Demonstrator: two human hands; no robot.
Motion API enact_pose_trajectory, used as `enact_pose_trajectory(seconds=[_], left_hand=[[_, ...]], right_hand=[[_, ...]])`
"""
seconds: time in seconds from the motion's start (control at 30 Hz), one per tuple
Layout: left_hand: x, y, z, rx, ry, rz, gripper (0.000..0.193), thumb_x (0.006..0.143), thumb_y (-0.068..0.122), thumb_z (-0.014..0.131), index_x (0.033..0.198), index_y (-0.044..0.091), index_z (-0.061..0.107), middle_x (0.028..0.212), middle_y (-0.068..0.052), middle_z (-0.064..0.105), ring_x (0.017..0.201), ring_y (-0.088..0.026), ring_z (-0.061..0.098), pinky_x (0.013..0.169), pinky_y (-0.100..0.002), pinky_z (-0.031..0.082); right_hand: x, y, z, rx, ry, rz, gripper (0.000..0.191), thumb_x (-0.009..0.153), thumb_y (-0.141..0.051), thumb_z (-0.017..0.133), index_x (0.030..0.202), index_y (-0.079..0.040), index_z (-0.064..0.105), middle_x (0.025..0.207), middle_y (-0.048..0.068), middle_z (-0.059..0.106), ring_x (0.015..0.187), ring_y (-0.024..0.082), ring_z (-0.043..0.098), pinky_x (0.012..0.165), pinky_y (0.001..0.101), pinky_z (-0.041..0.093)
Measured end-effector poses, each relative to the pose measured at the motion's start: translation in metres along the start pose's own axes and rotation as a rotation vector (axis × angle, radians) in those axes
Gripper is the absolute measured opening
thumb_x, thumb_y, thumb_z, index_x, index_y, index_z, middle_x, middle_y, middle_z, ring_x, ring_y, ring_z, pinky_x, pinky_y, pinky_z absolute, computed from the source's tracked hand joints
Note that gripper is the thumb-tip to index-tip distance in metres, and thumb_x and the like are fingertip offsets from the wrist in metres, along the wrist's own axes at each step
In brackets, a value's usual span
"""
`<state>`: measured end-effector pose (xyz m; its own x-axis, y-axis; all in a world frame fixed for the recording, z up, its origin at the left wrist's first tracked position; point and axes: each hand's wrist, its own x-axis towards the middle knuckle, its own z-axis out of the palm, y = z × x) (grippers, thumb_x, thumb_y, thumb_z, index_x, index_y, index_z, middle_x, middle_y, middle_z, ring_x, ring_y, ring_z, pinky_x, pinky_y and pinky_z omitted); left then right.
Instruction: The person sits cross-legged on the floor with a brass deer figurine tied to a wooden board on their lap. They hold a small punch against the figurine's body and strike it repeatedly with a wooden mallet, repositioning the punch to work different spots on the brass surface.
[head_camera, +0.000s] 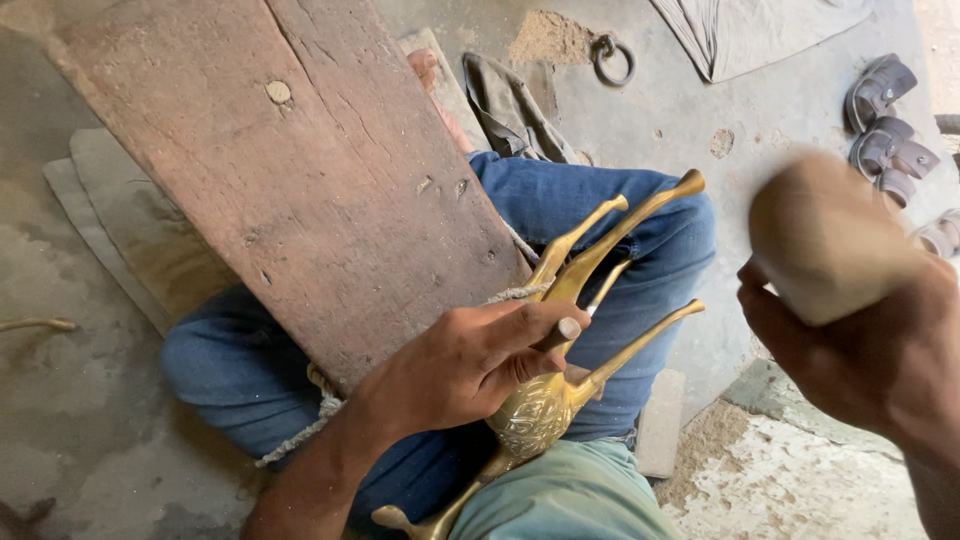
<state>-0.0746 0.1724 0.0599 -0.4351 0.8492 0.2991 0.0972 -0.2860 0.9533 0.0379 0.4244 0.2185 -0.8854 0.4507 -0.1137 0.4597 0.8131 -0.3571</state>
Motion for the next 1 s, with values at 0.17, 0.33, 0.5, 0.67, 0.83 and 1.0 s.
enact_pose_trajectory(seconds=[0.17, 0.33, 0.5, 0.67, 0.83, 1.0], left_hand=[[-0.001, 0.000, -0.002, 0.007, -0.002, 0.010, 0.036, 0.105, 0.018, 0.065, 0.138, 0.010, 0.056, 0.098, -0.009, 0.071, 0.083, -0.018, 0.075, 0.071, -0.034, 0.059], [-0.003, -0.001, -0.002, 0.020, -0.021, 0.036, 0.038, 0.105, 0.013, 0.068, 0.140, 0.015, 0.054, 0.102, -0.008, 0.072, 0.087, -0.017, 0.076, 0.074, -0.032, 0.061], [-0.003, 0.000, -0.002, -0.003, -0.015, 0.056, 0.043, 0.105, 0.011, 0.067, 0.145, 0.015, 0.051, 0.104, -0.006, 0.073, 0.090, -0.016, 0.077, 0.075, -0.032, 0.062], [-0.006, -0.001, -0.001, -0.004, -0.005, 0.063, 0.043, 0.106, 0.011, 0.067, 0.146, 0.016, 0.051, 0.104, -0.006, 0.072, 0.089, -0.015, 0.076, 0.075, -0.031, 0.062], [-0.009, -0.006, -0.001, -0.001, -0.005, 0.064, 0.042, 0.106, 0.012, 0.067, 0.145, 0.016, 0.051, 0.102, -0.007, 0.072, 0.087, -0.016, 0.076, 0.073, -0.032, 0.062], [-0.009, -0.008, -0.002, 0.039, -0.008, 0.091, 0.034, 0.108, 0.016, 0.067, 0.138, 0.016, 0.053, 0.100, -0.007, 0.070, 0.087, -0.017, 0.075, 0.073, -0.033, 0.060]], right_hand=[[0.002, -0.002, 0.000, -0.270, -0.080, -0.056, 0.032, 0.077, -0.011, 0.077, 0.108, -0.012, 0.071, 0.097, 0.001, 0.076, 0.089, 0.015, 0.074, 0.080, 0.0346, 0.059], [0.002, 0.013, -0.001, -0.484, -0.114, -0.291, 0.034, 0.076, -0.012, 0.082, 0.109, -0.012, 0.074, 0.095, 0.003, 0.076, 0.087, 0.016, 0.074, 0.085, 0.0384, 0.058], [-0.001, 0.018, -0.001, -0.757, -0.111, -0.377, 0.041, 0.075, -0.011, 0.080, 0.116, -0.012, 0.075, 0.097, 0.005, 0.077, 0.089, 0.020, 0.072, 0.086, 0.0423, 0.058], [-0.002, 0.005, -0.003, -0.310, -0.070, -0.235, 0.039, 0.074, -0.006, 0.077, 0.112, -0.007, 0.071, 0.097, 0.007, 0.075, 0.091, 0.023, 0.075, 0.081, 0.0409, 0.060], [-0.005, -0.003, 0.001, -0.217, -0.091, -0.121, 0.040, 0.079, -0.008, 0.079, 0.117, -0.004, 0.068, 0.102, 0.012, 0.074, 0.089, 0.023, 0.075, 0.076, 0.0369, 0.060], [-0.006, -0.008, 0.004, -0.306, 0.022, -0.261, 0.042, 0.075, -0.006, 0.079, 0.114, 0.000, 0.065, 0.099, 0.017, 0.071, 0.090, 0.027, 0.072, 0.078, 0.0389, 0.058]])
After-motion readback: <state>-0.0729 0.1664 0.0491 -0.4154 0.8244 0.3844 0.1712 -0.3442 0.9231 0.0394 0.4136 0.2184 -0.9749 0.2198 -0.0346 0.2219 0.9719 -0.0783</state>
